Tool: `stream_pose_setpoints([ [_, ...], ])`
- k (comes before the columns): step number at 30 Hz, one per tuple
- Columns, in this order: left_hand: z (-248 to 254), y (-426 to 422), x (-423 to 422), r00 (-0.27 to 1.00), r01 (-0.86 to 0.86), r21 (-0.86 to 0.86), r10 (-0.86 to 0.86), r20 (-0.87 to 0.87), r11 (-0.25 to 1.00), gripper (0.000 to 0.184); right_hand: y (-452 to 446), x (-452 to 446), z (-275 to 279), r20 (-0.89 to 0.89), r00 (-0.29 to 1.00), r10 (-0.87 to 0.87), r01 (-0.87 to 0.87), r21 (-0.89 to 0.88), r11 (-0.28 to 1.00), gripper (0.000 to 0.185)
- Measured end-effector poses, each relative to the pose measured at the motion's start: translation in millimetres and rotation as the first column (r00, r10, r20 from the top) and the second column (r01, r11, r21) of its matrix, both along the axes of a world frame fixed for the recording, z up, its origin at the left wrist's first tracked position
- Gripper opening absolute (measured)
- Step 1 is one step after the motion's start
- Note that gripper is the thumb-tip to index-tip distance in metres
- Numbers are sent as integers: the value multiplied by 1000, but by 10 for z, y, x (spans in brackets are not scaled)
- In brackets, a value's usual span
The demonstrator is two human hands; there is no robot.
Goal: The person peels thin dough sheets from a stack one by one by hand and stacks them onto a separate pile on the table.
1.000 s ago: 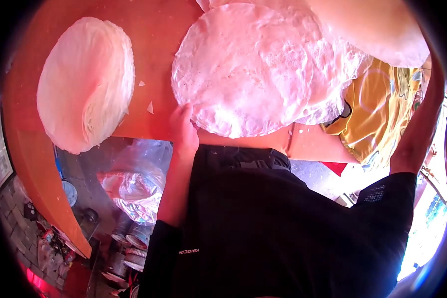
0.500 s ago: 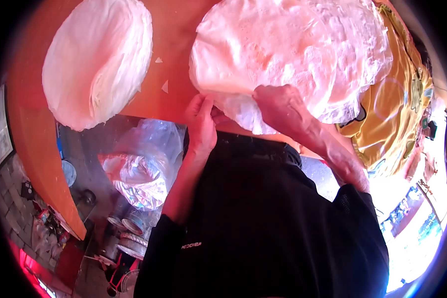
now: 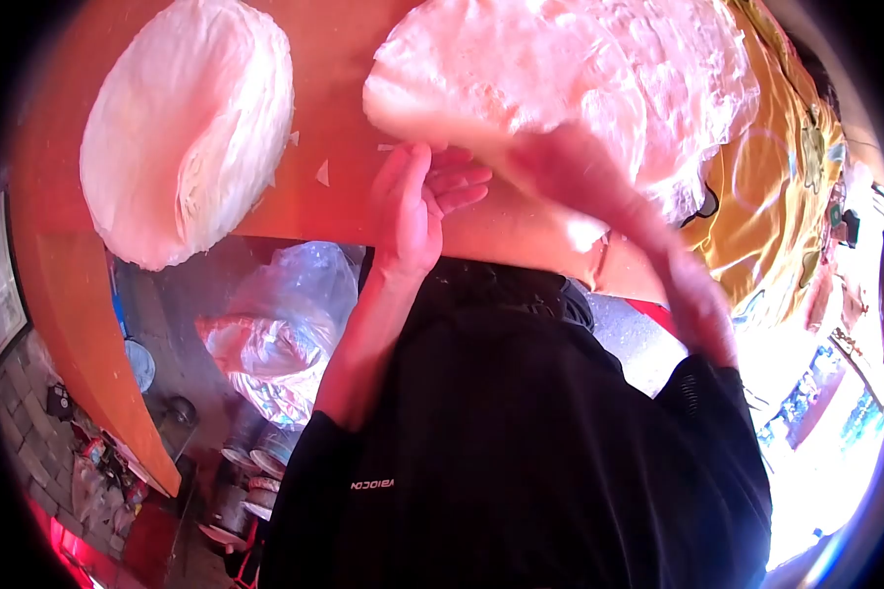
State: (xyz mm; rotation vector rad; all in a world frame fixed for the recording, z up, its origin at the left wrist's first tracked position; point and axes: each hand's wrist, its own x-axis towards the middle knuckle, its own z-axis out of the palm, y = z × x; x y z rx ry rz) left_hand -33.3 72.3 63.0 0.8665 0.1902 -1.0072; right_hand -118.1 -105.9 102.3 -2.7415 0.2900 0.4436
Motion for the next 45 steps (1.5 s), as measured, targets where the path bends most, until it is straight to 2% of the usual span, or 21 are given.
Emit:
stream_pose_setpoints([
  [1, -30, -20, -1, 1000, 2, 10, -2, 18, 1000, 26, -481, -119, -171, 331, 940, 90, -89, -17, 996, 17],
  [3, -124, -26, -36, 989, 47, 158, -69, 133, 986, 29, -953, 9, 491, 364, 931, 27, 76, -266, 961, 18],
  [4, -163, -27, -92, 989, 53, 154, -74, 130, 987, 29, -1051, 38, 838, 391, 920, 29, 153, -425, 892, 19],
  [6, -255, -77, -166, 975, 159, 343, -201, 91, 926, 26, -1086, 52, 1382, 506, 855, 115, 304, -668, 679, 20],
  [7, -292, -100, -212, 975, 159, 340, -202, 94, 927, 26, -1052, 38, 1541, 555, 820, 143, 383, -717, 582, 21],
  [10, -366, -216, -331, 962, 243, 247, -266, 62, 938, 28, -1038, -83, 1488, 665, 745, 52, 531, -638, 558, 22],
  [12, -385, -310, -353, 954, 270, 237, -293, 66, 933, 29, -1127, -165, 1204, 558, 829, 11, 350, -535, 769, 16],
  [13, -382, -346, -366, 945, 296, 230, -319, 71, 927, 29, -1217, -209, 863, 403, 914, 54, 111, -375, 921, 16],
  [14, -337, -375, -393, 945, 296, 231, -319, 69, 927, 29, -1097, -179, 611, 105, 992, -68, 106, -421, 901, 18],
  [15, -268, -420, -410, 931, 318, 256, -352, 97, 913, 29, -972, -165, 339, -196, 960, -198, 87, -464, 882, 21],
  [17, -243, -512, -466, 914, 342, 282, -388, 123, 896, 29, -1046, -513, -390, -111, 987, -116, 86, -244, 966, 25],
  [18, -260, -556, -507, 924, 344, 265, -375, 77, 901, 28, -1002, -591, -400, -113, 987, -117, 87, -241, 967, 25],
  [20, -335, -620, -588, 931, 347, 251, -365, 25, 904, 27, -872, -799, -363, 276, 936, -219, 229, -7, 973, 21],
  [22, -453, -691, -676, 934, 356, 166, -345, -90, 920, 22, -864, -990, -437, 319, 922, -218, 238, -26, 971, 20],
  [27, -488, -797, -758, 930, 368, 164, -356, -95, 915, 14, -791, -868, -358, 437, 888, -145, 199, -79, 977, 25],
  [29, -472, -837, -780, 937, 348, 152, -337, -94, 925, 11, -642, -820, -367, 452, 869, -202, 243, -35, 969, 25],
  [32, -390, -934, -776, 956, 289, 240, -268, -118, 927, 10, -597, -860, -583, 554, 817, -162, 190, 8, 982, 19],
  [37, -316, -992, -770, 949, 242, 451, -306, 75, 859, 10, -674, -759, -501, 468, 866, -174, 174, 45, 984, 24],
  [39, -255, -1028, -754, 959, 230, 431, -277, 51, 873, 9, -586, -757, -539, 491, 861, -133, 148, 8, 989, 25],
  [41, -233, -1037, -694, 971, 202, 419, -237, 32, 885, 8, -456, -809, -475, 504, 840, -200, 176, 94, 980, 27],
  [45, -310, -1066, -680, 977, 213, 249, -207, -49, 945, 7, -458, -880, -556, 563, 795, -227, 253, 32, 967, 33],
])
